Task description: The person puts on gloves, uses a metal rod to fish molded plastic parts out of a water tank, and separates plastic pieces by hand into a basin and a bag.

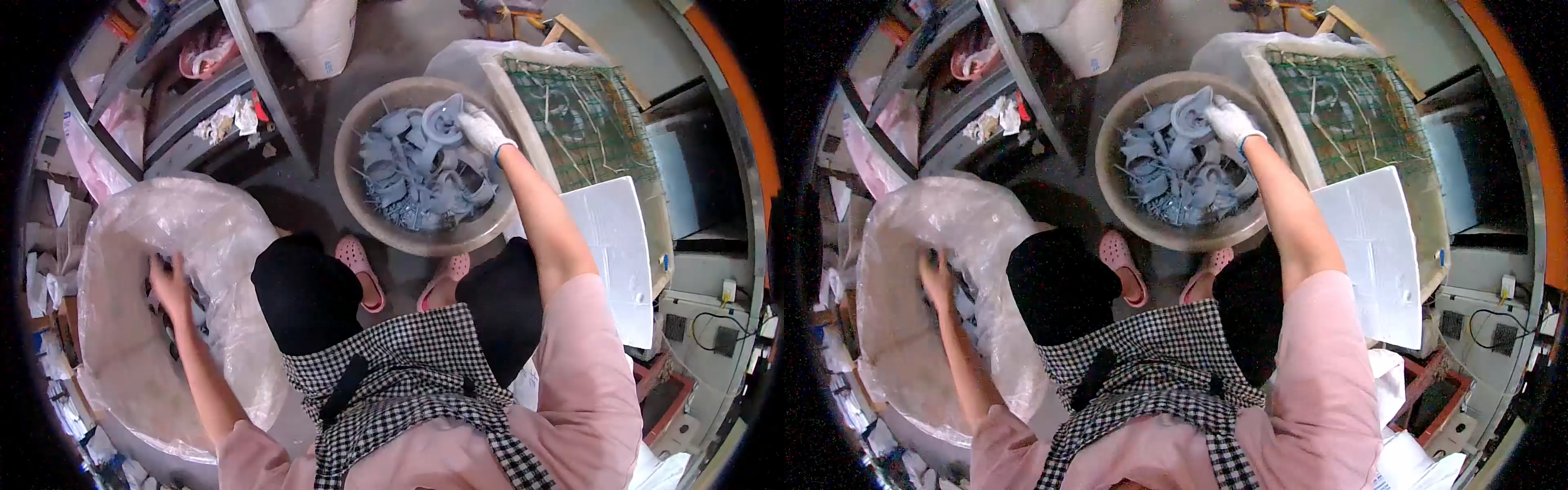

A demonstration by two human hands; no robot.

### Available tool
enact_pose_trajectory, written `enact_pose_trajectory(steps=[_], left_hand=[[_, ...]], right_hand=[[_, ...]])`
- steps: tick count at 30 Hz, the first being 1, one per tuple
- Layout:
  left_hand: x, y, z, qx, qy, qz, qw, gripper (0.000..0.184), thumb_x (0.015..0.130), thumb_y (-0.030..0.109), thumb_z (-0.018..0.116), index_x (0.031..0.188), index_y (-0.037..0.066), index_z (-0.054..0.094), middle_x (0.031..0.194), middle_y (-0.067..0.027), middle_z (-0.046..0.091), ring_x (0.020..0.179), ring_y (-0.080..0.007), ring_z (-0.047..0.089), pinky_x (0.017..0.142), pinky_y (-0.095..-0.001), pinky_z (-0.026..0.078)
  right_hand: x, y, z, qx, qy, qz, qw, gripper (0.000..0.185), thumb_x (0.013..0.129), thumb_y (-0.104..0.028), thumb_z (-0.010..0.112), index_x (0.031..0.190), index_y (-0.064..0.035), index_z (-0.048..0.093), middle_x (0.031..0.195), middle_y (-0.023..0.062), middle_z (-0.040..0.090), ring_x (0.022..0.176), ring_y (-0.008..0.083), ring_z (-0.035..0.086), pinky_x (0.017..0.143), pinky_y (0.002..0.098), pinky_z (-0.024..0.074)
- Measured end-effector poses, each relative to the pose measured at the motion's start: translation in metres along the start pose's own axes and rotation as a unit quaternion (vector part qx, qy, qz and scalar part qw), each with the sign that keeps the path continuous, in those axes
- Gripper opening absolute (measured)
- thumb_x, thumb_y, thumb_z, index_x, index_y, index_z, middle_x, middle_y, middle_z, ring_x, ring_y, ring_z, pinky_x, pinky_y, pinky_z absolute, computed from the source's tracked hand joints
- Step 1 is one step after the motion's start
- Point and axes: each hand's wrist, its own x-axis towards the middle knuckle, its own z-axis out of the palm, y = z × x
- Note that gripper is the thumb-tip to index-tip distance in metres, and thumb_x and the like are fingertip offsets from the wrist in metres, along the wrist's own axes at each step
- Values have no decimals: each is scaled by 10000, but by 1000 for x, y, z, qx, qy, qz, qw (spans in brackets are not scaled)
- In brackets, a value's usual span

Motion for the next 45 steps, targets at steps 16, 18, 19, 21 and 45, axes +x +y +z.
enact_pose_trajectory(steps=[16, 18, 19, 21, 45], left_hand=[[-88, 371, 164, -378, -292, 159, 864, 523, 866, 462, 617, 949, -54, 646, 797, -229, 656, 780, -320, 659, 710, -390, 479], [-80, 367, 176, -316, -258, 102, 907, 503, 864, 442, 618, 854, -59, 672, 758, -262, 637, 776, -382, 650, 708, -399, 482], [-76, 368, 172, -316, -258, 100, 908, 503, 864, 442, 618, 854, -59, 672, 758, -262, 637, 776, -382, 650, 708, -399, 482], [-71, 369, 167, -321, -226, 144, 908, 509, 859, 450, 619, 874, -56, 675, 767, -267, 637, 787, -393, 650, 704, -412, 483], [-102, 367, 200, -248, -302, 254, 885, 546, 873, 506, 573, 852, -32, 666, 725, -256, 614, 715, -397, 608, 670, -431, 463]], right_hand=[[-56, -43, -35, 264, 140, 61, 952, 422, 860, -333, 548, 1145, -22, 543, 1120, 207, 571, 994, 345, 588, 800, 425, 511], [-60, -46, -36, -23, 321, -12, 947, 471, 781, -290, 613, 1166, -27, 545, 1164, 231, 565, 1089, 414, 537, 928, 468, 446], [-68, -57, -43, -23, 319, -12, 947, 471, 781, -290, 613, 1166, -27, 545, 1164, 231, 565, 1089, 414, 537, 928, 468, 446], [-81, -75, -58, -108, 192, -203, 954, 514, 703, -247, 635, 1163, -31, 555, 1166, 226, 565, 1083, 408, 540, 951, 463, 428], [-57, -46, -26, -326, 56, -103, 938, 432, 634, -429, 735, 909, -97, 716, 981, 154, 665, 971, 305, 622, 831, 418, 506]])
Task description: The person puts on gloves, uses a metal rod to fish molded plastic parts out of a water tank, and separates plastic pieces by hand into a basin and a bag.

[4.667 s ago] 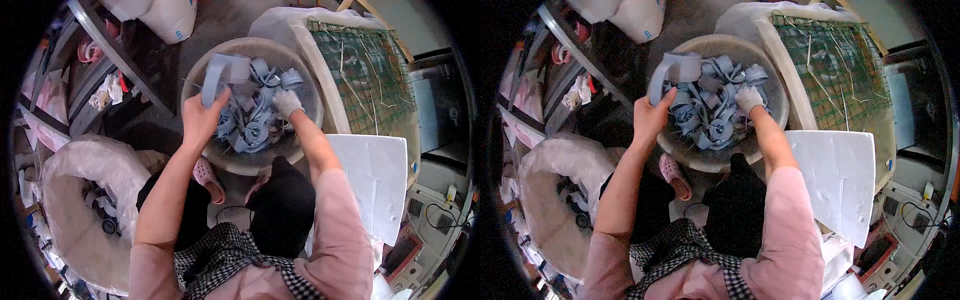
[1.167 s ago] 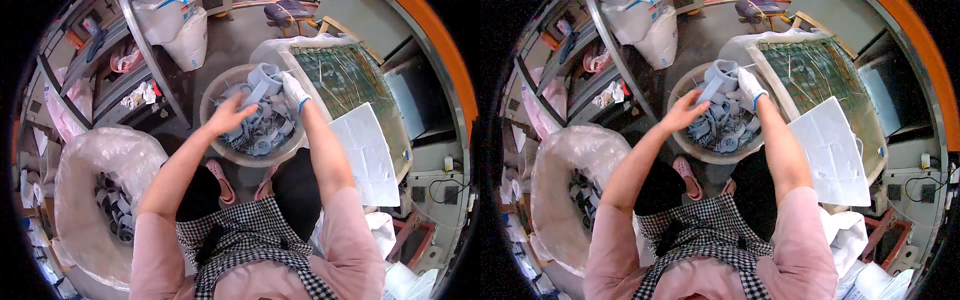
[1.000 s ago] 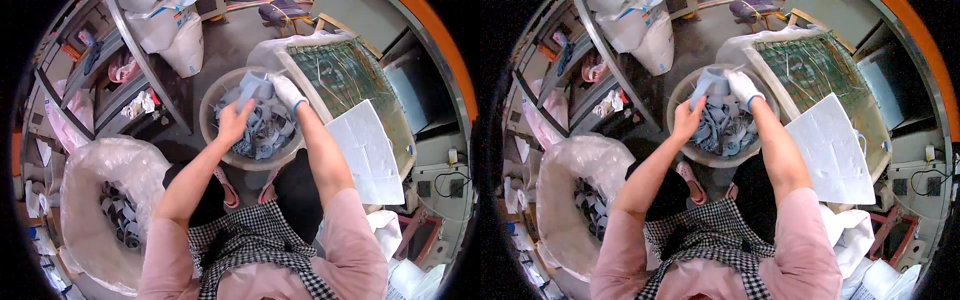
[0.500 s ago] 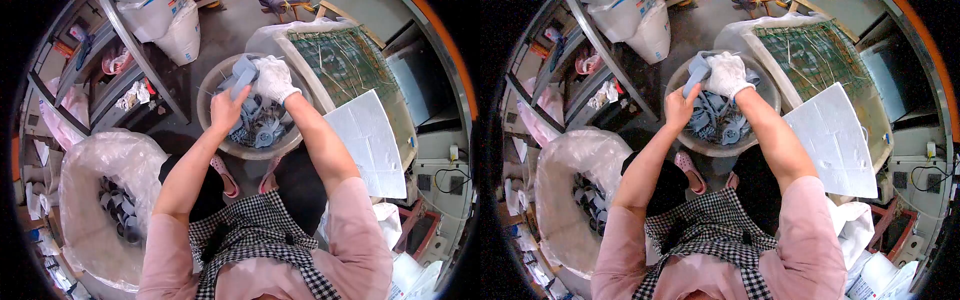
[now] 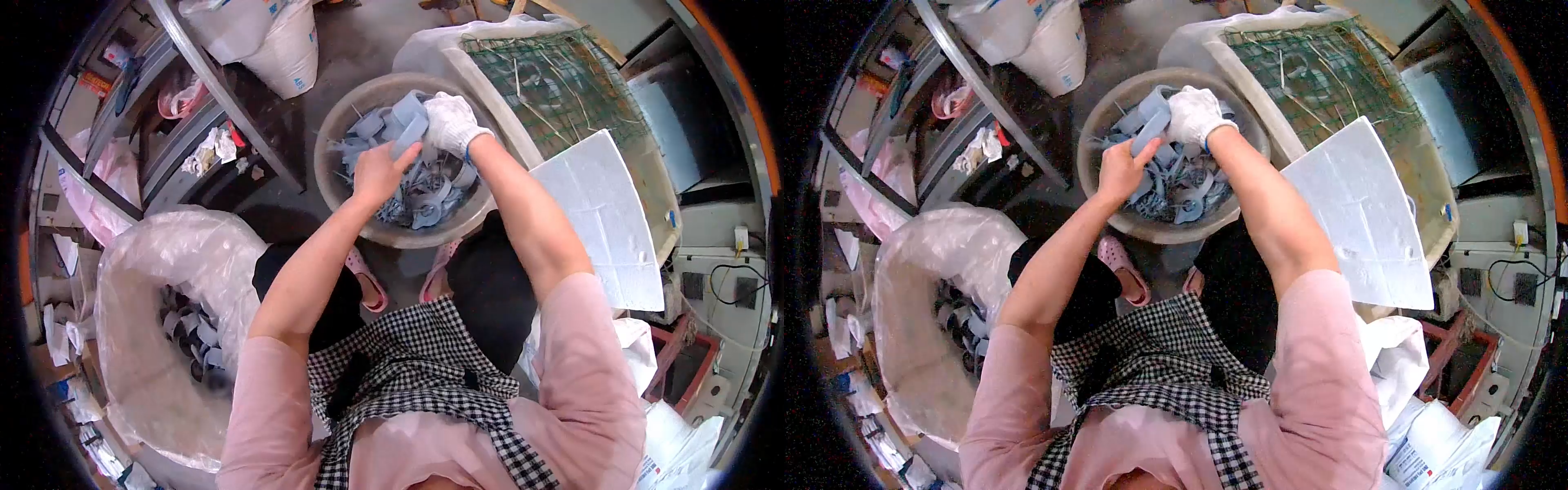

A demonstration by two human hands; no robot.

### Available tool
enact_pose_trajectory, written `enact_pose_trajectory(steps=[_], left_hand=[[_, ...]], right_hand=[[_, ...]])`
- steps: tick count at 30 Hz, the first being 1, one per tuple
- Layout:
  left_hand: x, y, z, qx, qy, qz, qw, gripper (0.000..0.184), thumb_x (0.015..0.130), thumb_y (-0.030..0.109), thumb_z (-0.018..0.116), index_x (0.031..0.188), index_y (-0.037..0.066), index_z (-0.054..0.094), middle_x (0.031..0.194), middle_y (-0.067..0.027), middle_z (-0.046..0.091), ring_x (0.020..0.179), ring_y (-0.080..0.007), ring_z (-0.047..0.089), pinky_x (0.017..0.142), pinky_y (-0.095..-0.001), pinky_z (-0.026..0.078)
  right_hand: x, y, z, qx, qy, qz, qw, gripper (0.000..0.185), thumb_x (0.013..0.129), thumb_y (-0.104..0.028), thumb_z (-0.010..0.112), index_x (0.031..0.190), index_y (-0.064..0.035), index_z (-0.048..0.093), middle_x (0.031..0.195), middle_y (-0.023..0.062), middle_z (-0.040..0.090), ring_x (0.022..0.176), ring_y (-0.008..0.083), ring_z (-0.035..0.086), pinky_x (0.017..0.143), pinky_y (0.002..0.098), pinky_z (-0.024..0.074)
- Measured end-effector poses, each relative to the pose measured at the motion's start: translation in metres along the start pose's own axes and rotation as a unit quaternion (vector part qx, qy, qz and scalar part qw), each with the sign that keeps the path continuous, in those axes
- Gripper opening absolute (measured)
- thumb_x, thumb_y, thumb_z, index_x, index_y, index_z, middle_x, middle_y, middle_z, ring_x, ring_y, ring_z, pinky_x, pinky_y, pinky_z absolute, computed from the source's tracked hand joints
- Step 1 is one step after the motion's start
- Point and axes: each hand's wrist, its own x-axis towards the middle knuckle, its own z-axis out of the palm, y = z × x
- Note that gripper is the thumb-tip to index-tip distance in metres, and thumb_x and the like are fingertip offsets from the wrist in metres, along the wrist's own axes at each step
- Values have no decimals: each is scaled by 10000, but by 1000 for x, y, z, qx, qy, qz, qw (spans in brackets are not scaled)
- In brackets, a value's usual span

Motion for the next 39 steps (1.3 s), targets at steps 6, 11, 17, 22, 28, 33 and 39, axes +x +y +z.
enact_pose_trajectory(steps=[6, 11, 17, 22, 28, 33, 39], left_hand=[[16, 1, -6, -94, 31, -96, 991, 550, 904, 478, 544, 871, -56, 670, 728, -225, 647, 697, -350, 628, 687, -407, 466], [20, 6, -29, -256, 71, -132, 955, 557, 941, 437, 510, 681, -46, 605, 573, -57, 559, 584, -117, 497, 567, -326, 420], [14, 7, -26, -252, 75, -16, 965, 599, 990, 423, 393, 532, 45, 471, 435, -15, 437, 384, -117, 431, 392, -283, 320], [11, 17, -34, -182, 96, -36, 978, 441, 918, 340, 590, 704, -46, 585, 554, -8, 482, 555, -98, 425, 519, -310, 383], [4, 35, -58, 48, 96, 256, 961, 432, 735, 364, 777, 712, -14, 570, 579, -198, 548, 557, -371, 577, 499, -384, 440], [1, 108, -65, 74, 55, 356, 930, 425, 706, 393, 789, 785, 34, 577, 626, -144, 498, 582, -340, 504, 573, -370, 441], [-8, 233, -3, 13, 122, 412, 903, 607, 791, 300, 730, 1261, 0, 490, 1259, -221, 466, 1190, -386, 435, 963, -430, 385]], right_hand=[[-9, 12, -20, 121, 221, -9, 968, 620, 602, -461, 758, 1088, -88, 662, 1113, 165, 619, 1067, 341, 565, 955, 417, 430], [-3, 38, -20, 473, 285, 77, 830, 584, 777, -434, 684, 1235, -93, 562, 1264, 148, 541, 1113, 292, 547, 868, 413, 495], [-12, 9, -27, 798, 25, 145, 584, 504, 958, -376, 441, 1378, -101, 401, 1286, 114, 495, 1097, 264, 547, 696, 444, 577], [-24, 7, -48, 708, -14, 174, 684, 578, 951, -471, 407, 1348, -52, 436, 1157, 133, 595, 1008, 245, 581, 739, 332, 529], [-40, 45, -82, 310, 161, 14, 937, 456, 849, -262, 600, 1252, -56, 543, 1225, 195, 582, 1106, 313, 568, 950, 363, 437], [-105, 99, -124, 388, 273, -67, 878, 310, 829, -168, 636, 1103, -24, 619, 954, 159, 675, 751, 224, 665, 731, 320, 525], [-252, 186, -202, 372, 340, 166, 848, 195, 845, -93, 603, 1015, -8, 646, 890, 142, 686, 625, 187, 668, 672, 324, 532]])
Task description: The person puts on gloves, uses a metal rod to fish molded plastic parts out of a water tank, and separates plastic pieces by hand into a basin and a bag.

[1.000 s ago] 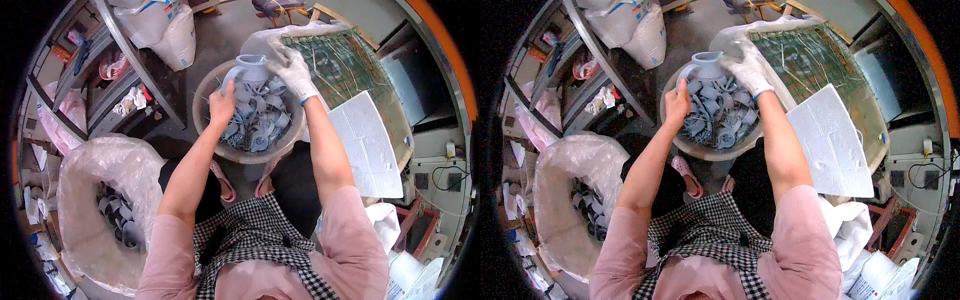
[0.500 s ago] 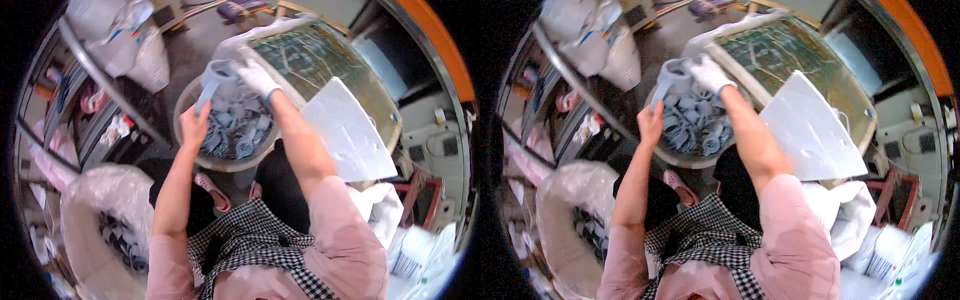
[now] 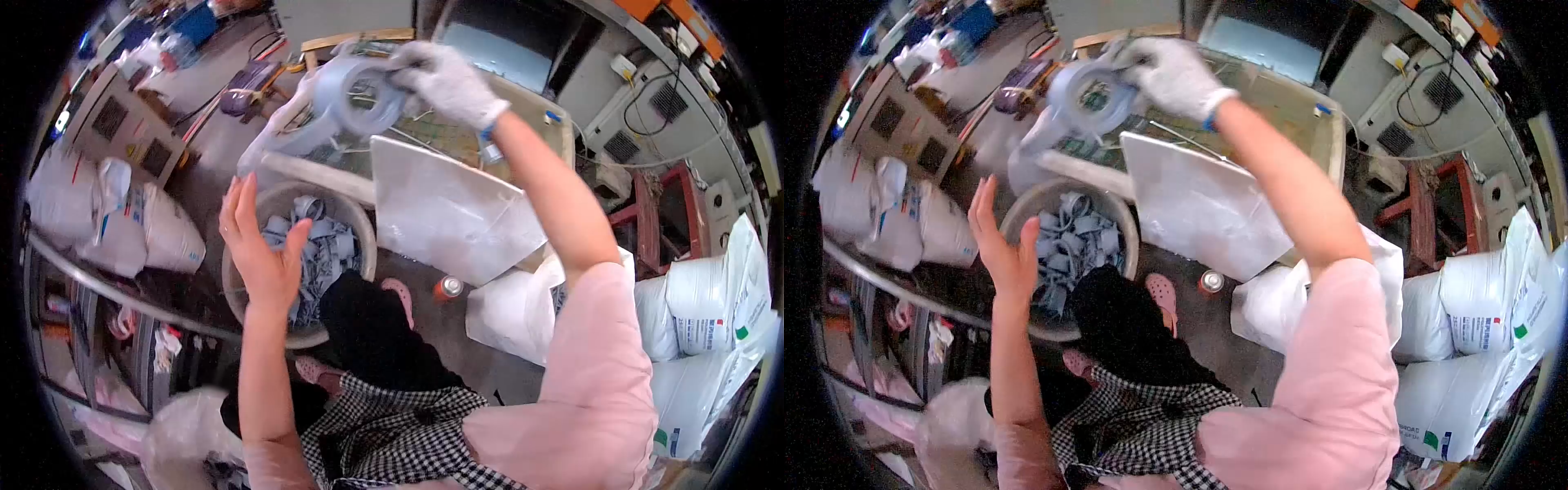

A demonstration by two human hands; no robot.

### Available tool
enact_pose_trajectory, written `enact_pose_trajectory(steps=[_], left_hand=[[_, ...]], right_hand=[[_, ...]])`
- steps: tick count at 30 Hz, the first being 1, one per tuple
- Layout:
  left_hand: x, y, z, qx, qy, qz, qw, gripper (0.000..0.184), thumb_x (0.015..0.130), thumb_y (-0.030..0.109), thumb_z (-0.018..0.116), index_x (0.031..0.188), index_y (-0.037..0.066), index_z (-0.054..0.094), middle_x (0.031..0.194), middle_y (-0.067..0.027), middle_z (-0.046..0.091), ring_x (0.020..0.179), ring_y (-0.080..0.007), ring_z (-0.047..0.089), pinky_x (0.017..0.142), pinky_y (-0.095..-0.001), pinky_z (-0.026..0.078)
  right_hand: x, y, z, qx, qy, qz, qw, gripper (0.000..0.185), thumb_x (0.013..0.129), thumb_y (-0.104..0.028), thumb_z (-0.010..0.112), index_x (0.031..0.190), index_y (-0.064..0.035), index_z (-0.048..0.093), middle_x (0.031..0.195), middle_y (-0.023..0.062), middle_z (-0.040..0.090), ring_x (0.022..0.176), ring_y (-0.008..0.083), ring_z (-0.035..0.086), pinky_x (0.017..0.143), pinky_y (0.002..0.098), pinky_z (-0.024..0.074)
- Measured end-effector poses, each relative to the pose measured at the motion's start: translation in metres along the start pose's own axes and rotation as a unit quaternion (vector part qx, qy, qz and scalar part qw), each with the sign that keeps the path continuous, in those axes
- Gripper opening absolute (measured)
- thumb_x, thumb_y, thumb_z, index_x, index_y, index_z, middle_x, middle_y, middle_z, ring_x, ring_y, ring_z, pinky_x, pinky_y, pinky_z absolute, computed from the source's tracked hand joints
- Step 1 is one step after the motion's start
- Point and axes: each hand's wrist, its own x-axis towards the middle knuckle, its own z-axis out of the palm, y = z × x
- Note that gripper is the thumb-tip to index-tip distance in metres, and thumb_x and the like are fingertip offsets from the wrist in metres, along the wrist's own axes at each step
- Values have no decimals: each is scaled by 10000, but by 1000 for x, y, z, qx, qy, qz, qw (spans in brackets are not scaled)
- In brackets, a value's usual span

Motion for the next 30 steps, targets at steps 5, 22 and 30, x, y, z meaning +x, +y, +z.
enact_pose_trajectory(steps=[5, 22, 30], left_hand=[[-13, 52, 75, -130, -126, -19, 983, 464, 826, 116, 664, 1239, -19, 503, 1306, -210, 448, 1259, -384, 405, 1034, -440, 347], [-50, 79, 177, -110, -322, -35, 940, 417, 721, 120, 761, 1072, 8, 566, 1192, -193, 481, 1179, -408, 455, 948, -491, 375], [-50, 87, 179, -116, -341, -34, 932, 387, 732, 105, 743, 1064, 14, 568, 1182, -186, 478, 1179, -407, 454, 942, -492, 372]], right_hand=[[-23, 88, -137, -283, 116, 99, 947, 180, 839, -166, 596, 866, 9, 625, 698, 139, 641, 581, 181, 643, 628, 326, 494], [-115, 372, -42, -352, -209, 337, 848, 227, 770, -163, 594, 921, -17, 680, 876, 245, 661, 810, 350, 663, 726, 420, 528], [-180, 368, -110, -483, -206, 372, 766, 262, 776, -134, 558, 975, -44, 703, 1032, 201, 662, 973, 359, 646, 832, 442, 526]])
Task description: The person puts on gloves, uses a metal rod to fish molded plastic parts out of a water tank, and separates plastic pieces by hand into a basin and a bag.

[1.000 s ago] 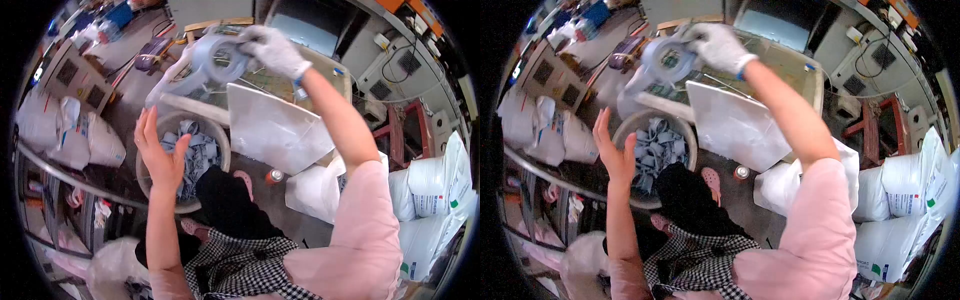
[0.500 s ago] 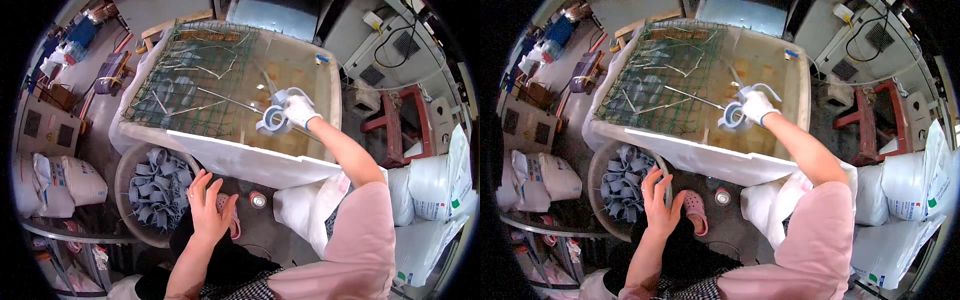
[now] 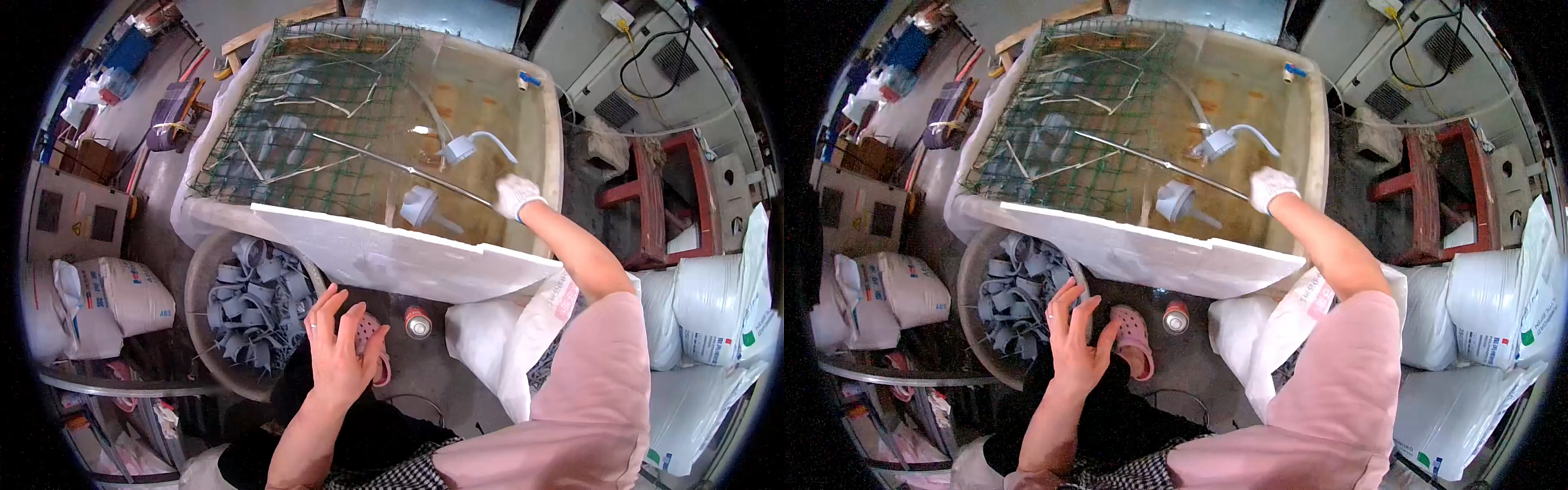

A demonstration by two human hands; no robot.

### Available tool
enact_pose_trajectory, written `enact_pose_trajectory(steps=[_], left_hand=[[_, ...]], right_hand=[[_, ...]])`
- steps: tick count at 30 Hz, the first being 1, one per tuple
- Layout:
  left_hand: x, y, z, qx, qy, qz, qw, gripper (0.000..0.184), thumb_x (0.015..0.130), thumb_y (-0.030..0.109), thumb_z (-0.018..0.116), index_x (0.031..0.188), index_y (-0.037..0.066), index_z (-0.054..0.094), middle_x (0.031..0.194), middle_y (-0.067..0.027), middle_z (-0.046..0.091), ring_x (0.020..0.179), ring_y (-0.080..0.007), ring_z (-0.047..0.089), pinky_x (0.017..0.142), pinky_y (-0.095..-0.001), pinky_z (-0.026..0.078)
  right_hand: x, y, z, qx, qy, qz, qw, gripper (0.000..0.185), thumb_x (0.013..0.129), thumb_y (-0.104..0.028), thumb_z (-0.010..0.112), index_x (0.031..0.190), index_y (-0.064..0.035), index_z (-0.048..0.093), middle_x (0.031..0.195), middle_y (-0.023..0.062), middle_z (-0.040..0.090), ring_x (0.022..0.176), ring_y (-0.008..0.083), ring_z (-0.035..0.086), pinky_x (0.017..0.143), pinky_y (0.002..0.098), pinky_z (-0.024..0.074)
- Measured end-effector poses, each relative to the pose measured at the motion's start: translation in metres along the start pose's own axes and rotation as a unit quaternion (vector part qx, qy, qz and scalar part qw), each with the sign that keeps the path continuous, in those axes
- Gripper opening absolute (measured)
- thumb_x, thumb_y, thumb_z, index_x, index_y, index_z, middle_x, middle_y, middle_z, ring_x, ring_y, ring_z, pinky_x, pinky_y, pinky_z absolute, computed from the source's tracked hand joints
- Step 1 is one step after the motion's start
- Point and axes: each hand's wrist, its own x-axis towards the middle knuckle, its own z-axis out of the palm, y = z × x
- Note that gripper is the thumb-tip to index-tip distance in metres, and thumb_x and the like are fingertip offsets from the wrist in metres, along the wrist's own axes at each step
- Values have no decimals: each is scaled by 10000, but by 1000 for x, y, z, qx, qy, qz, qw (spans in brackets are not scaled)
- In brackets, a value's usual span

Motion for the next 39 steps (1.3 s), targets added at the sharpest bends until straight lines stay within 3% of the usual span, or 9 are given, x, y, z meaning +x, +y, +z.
enact_pose_trajectory(steps=[1, 3, 10, 12, 15, 16, 20, 30, 39], left_hand=[[1, 1, 1, -1, -1, 2, 1000, 385, 732, 101, 742, 1064, 13, 568, 1183, -185, 478, 1179, -406, 454, 940, -492, 373], [2, 3, 4, -2, -1, 8, 1000, 383, 733, 98, 740, 1064, 13, 567, 1185, -184, 477, 1178, -405, 454, 938, -491, 375], [1, 10, 10, -9, -9, 25, 1000, 376, 730, 105, 743, 1055, 17, 575, 1186, -184, 478, 1183, -399, 451, 945, -489, 372], [1, 11, 9, -3, -14, 23, 1000, 372, 731, 108, 743, 1051, 17, 576, 1187, -184, 477, 1184, -398, 450, 947, -488, 372], [1, 4, 7, 10, -13, 15, 1000, 343, 746, 111, 736, 1033, 14, 575, 1181, -188, 477, 1185, -394, 448, 950, -486, 371], [0, 1, 7, 17, -13, 9, 1000, 327, 754, 109, 731, 1024, 13, 574, 1176, -189, 477, 1184, -393, 448, 951, -486, 370], [-7, -5, 11, 20, -6, 5, 1000, 288, 767, 103, 716, 1001, 21, 569, 1145, -183, 479, 1173, -389, 453, 946, -483, 361], [-23, -19, 11, 58, 11, -9, 998, 257, 778, 92, 701, 986, 29, 564, 1121, -187, 494, 1144, -389, 465, 943, -489, 367], [-23, -15, 10, 65, 6, -6, 998, 267, 773, 85, 706, 990, 27, 563, 1117, -190, 495, 1146, -385, 467, 942, -487, 367]], right_hand=[[-5, 14, 7, -64, -85, 8, 994, 253, 790, -136, 552, 958, -28, 706, 1030, 195, 667, 975, 350, 650, 830, 431, 529], [-14, 30, 30, -69, -91, 21, 993, 239, 800, -134, 554, 948, -31, 711, 1007, 183, 676, 955, 334, 660, 812, 424, 534], [-21, 44, 59, -113, -15, -18, 993, 220, 844, -131, 508, 872, -45, 709, 929, 167, 687, 918, 334, 662, 788, 419, 532], [-21, 65, 76, -6, 58, -51, 997, 242, 887, -167, 463, 925, -31, 659, 974, 187, 671, 935, 338, 645, 814, 419, 515], [-82, 84, -7, 114, -14, 0, 993, 284, 918, -205, 452, 1135, -46, 541, 1034, 212, 625, 920, 345, 624, 822, 425, 502], [-109, 93, -25, 50, 135, -108, 984, 305, 919, -226, 478, 1182, -88, 551, 951, 204, 642, 899, 376, 615, 804, 453, 493], [-203, 137, -87, 64, 187, -38, 980, 274, 855, -279, 602, 1090, -146, 648, 838, 169, 664, 791, 339, 651, 721, 436, 519], [-361, 221, -141, 142, 64, 190, 969, 266, 783, -260, 645, 919, -43, 717, 859, 181, 679, 813, 307, 673, 736, 377, 512], [-305, 180, -116, 93, -44, 147, 984, 272, 795, -360, 615, 919, -149, 735, 886, 151, 683, 868, 336, 648, 788, 419, 504]])
